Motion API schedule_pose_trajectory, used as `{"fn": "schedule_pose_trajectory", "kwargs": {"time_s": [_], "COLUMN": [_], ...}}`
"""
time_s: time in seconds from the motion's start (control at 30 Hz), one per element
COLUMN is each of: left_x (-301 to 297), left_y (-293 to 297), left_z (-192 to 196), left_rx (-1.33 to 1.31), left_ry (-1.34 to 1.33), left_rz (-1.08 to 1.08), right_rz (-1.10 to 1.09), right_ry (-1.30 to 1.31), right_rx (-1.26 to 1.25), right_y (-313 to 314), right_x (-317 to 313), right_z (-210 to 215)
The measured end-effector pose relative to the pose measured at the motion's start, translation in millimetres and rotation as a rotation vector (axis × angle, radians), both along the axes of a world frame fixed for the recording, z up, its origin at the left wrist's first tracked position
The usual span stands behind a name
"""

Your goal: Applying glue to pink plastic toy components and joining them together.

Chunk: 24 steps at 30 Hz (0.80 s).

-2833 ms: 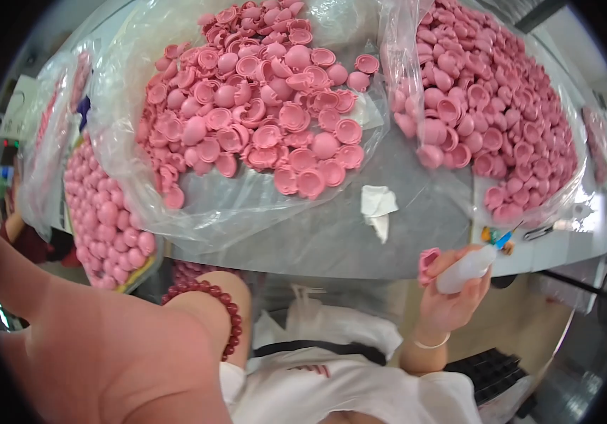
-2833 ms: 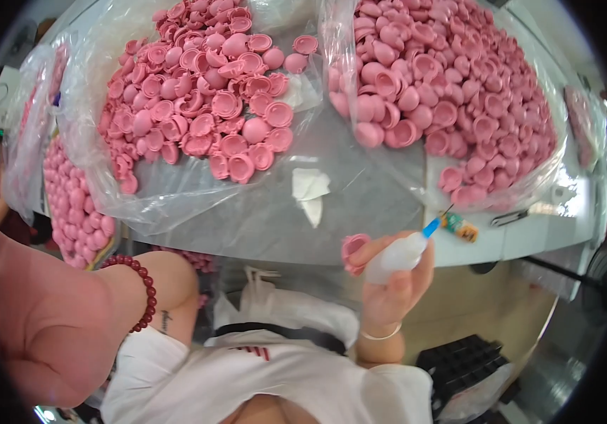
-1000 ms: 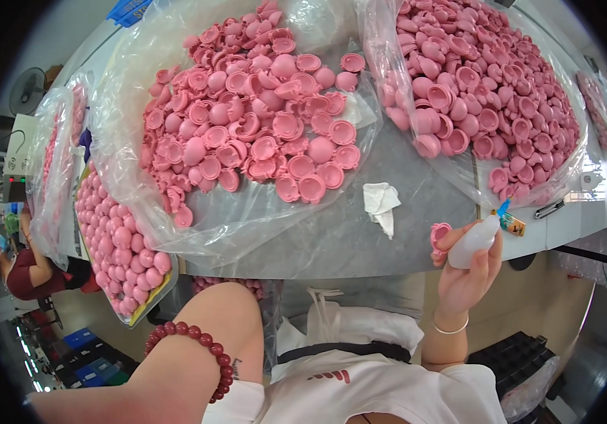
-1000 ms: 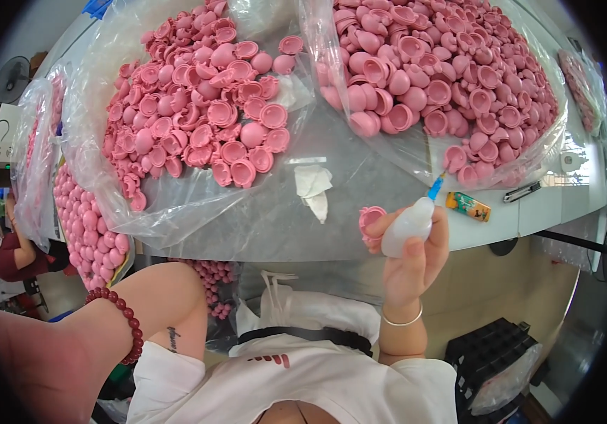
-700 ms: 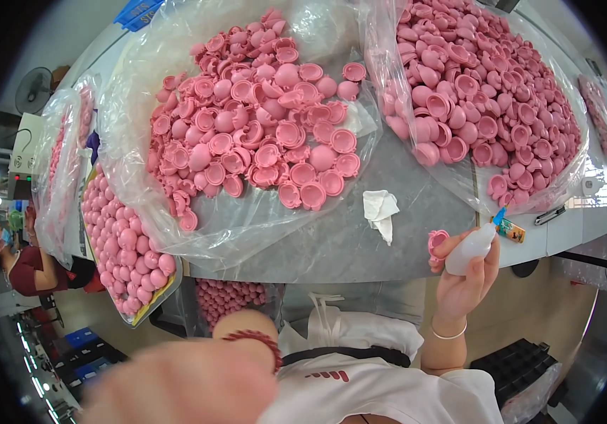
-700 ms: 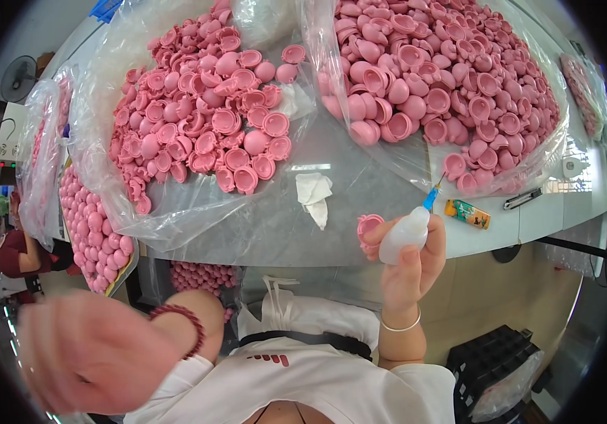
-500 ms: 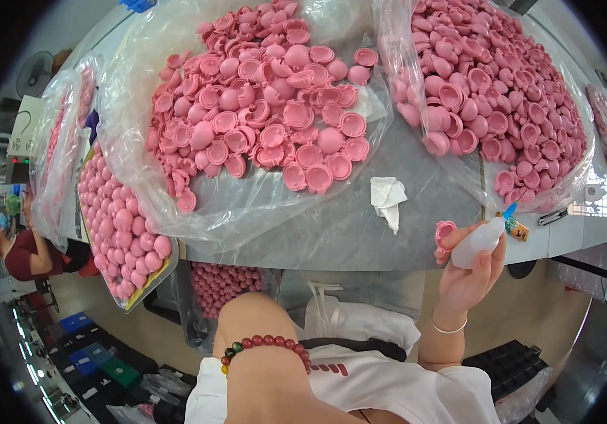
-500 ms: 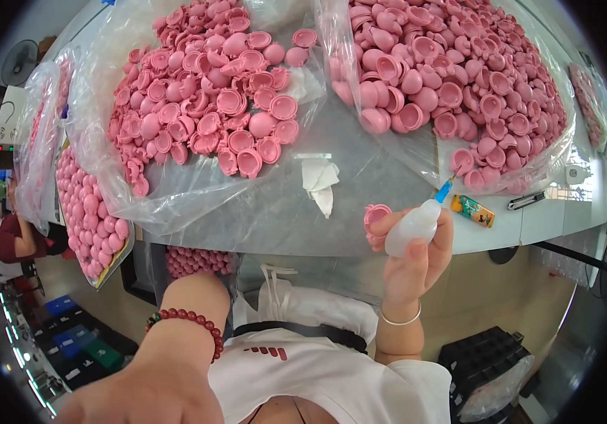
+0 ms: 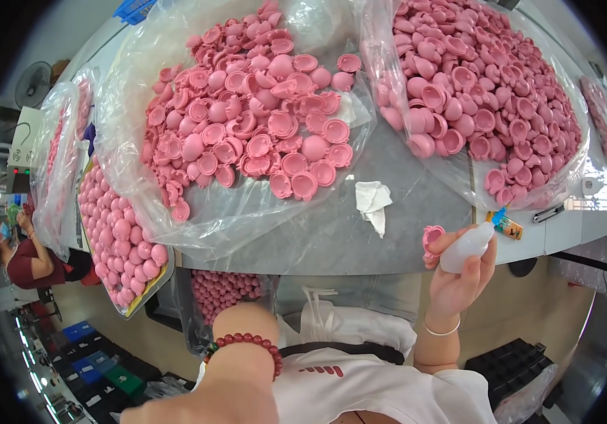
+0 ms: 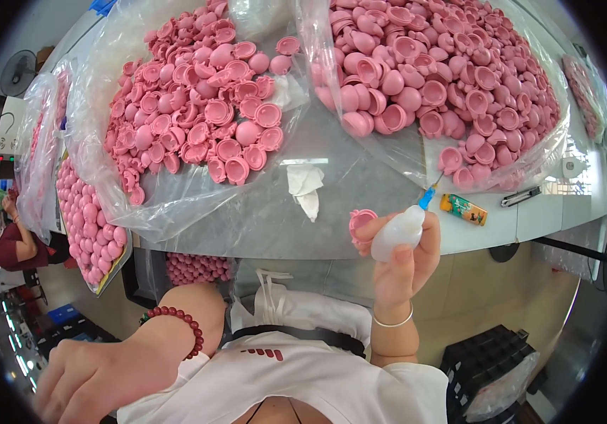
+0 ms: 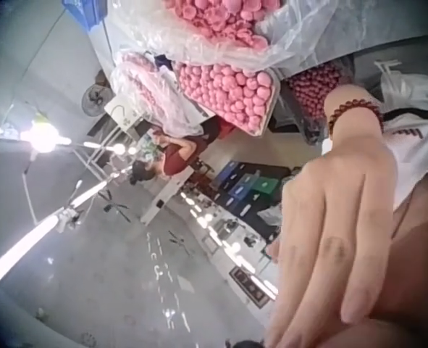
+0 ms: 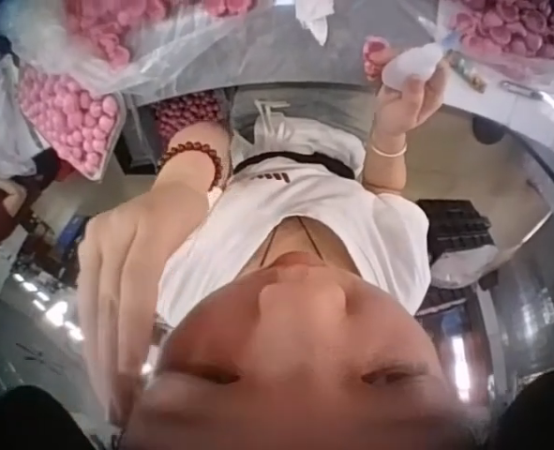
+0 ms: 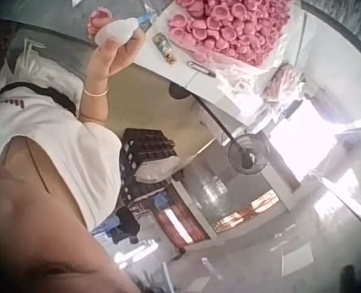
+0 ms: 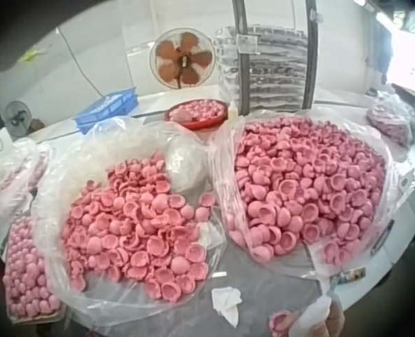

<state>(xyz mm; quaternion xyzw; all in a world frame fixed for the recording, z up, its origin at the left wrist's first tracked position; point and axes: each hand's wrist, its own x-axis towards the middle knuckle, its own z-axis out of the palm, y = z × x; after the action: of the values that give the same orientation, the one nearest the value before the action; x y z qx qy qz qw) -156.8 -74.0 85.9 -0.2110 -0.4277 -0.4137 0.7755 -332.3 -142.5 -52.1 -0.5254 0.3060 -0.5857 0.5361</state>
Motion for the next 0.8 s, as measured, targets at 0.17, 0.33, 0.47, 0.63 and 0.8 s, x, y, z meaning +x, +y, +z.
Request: {"fn": "schedule_pose_trajectory", "kwargs": {"time_s": [0.17,0.33,0.47,0.63,0.8], "left_x": [2,-17,-19,-16,-19], "left_y": [18,10,22,23,24], "left_z": [-54,-120,-130,-140,-135], "left_rx": [0.446,1.077,1.011,0.909,1.065], "left_ry": [-0.448,-0.888,-0.855,-0.856,-0.453], "left_rz": [0.245,0.61,0.328,0.571,0.276], "right_rz": [0.098,0.242,0.33,0.299,0.22], "right_ry": [-0.06,-0.065,-0.073,-0.026,-0.104], "right_rx": [0.069,0.109,0.177,0.17,0.224], "right_y": [6,22,22,25,24], "right_x": [4,18,28,37,27], "right_z": [10,16,24,25,24]}}
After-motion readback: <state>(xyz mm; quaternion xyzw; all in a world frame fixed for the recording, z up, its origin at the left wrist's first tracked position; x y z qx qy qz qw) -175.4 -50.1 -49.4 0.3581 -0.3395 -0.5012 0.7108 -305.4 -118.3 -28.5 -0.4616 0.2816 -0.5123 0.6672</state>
